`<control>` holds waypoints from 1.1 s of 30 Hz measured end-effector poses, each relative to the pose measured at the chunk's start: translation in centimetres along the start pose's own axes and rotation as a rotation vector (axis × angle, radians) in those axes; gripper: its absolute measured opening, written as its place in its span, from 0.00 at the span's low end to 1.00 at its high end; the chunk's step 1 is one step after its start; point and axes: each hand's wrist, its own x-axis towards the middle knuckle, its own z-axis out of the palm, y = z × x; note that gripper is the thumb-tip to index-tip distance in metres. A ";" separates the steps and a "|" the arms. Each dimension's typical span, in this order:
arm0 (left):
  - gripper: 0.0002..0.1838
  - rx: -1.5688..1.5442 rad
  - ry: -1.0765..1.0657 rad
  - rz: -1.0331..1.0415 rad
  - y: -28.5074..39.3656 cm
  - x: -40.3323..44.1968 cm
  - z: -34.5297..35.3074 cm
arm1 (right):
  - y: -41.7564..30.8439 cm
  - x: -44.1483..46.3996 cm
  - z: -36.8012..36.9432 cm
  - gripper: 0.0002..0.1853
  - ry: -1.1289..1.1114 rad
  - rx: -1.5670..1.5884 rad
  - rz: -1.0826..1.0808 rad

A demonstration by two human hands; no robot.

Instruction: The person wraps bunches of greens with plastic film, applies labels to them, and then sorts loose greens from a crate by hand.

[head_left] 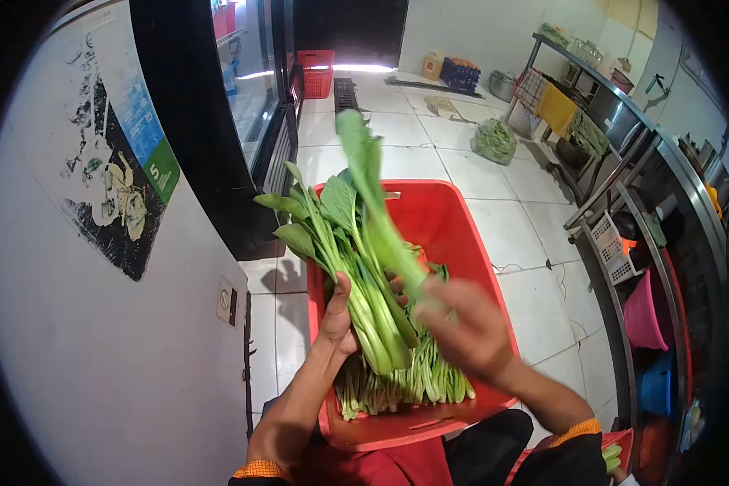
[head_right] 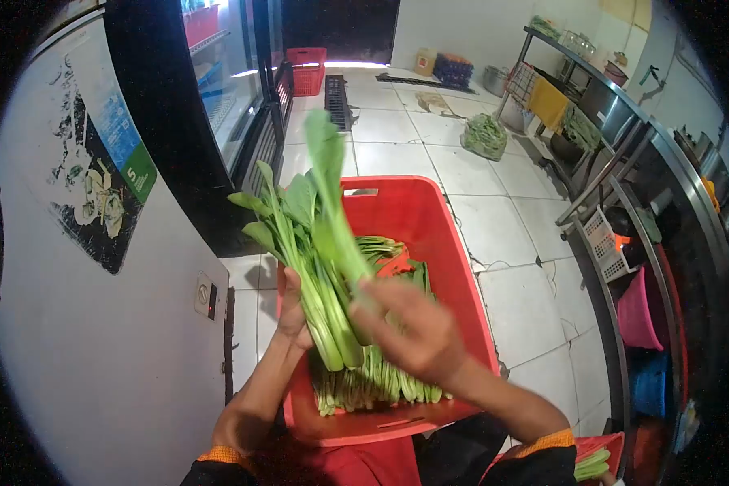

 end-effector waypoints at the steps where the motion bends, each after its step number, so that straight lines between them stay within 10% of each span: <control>1: 0.46 -0.053 -0.104 -0.038 -0.1 0.6 0.4 | -1.1 -1.1 0.9 0.12 -0.105 0.001 -0.088; 9: 0.25 -0.071 -0.077 0.016 -0.3 0.9 0.0 | -2.9 -3.5 1.4 0.18 -0.136 0.369 -0.131; 11: 0.25 -0.153 -0.113 0.094 1.5 1.1 2.4 | -1.4 -4.1 1.4 0.18 0.146 0.384 0.072; 15: 0.25 0.028 -0.047 0.186 3.8 0.6 4.4 | 2.0 -7.4 3.9 0.11 -0.179 0.386 0.960; 18: 0.25 0.139 -0.054 0.220 3.4 0.1 2.4 | 3.9 -15.8 9.5 0.11 -1.016 0.242 0.902; 20: 0.25 0.214 -0.041 0.233 3.4 -0.2 1.6 | 2.7 -20.8 14.0 0.11 -1.198 0.166 0.700; 26: 0.25 -0.072 -0.068 0.122 3.4 0.2 0.1 | -2.8 -21.4 20.0 0.15 -1.163 0.209 -0.279; 32: 0.28 -0.025 -0.094 0.104 3.3 0.4 -1.5 | -0.8 -18.7 17.4 0.14 -1.082 0.273 -0.401; 33: 0.29 -0.035 -0.118 0.096 3.3 0.4 -1.4 | -0.8 -16.0 14.8 0.12 -1.071 0.437 -0.039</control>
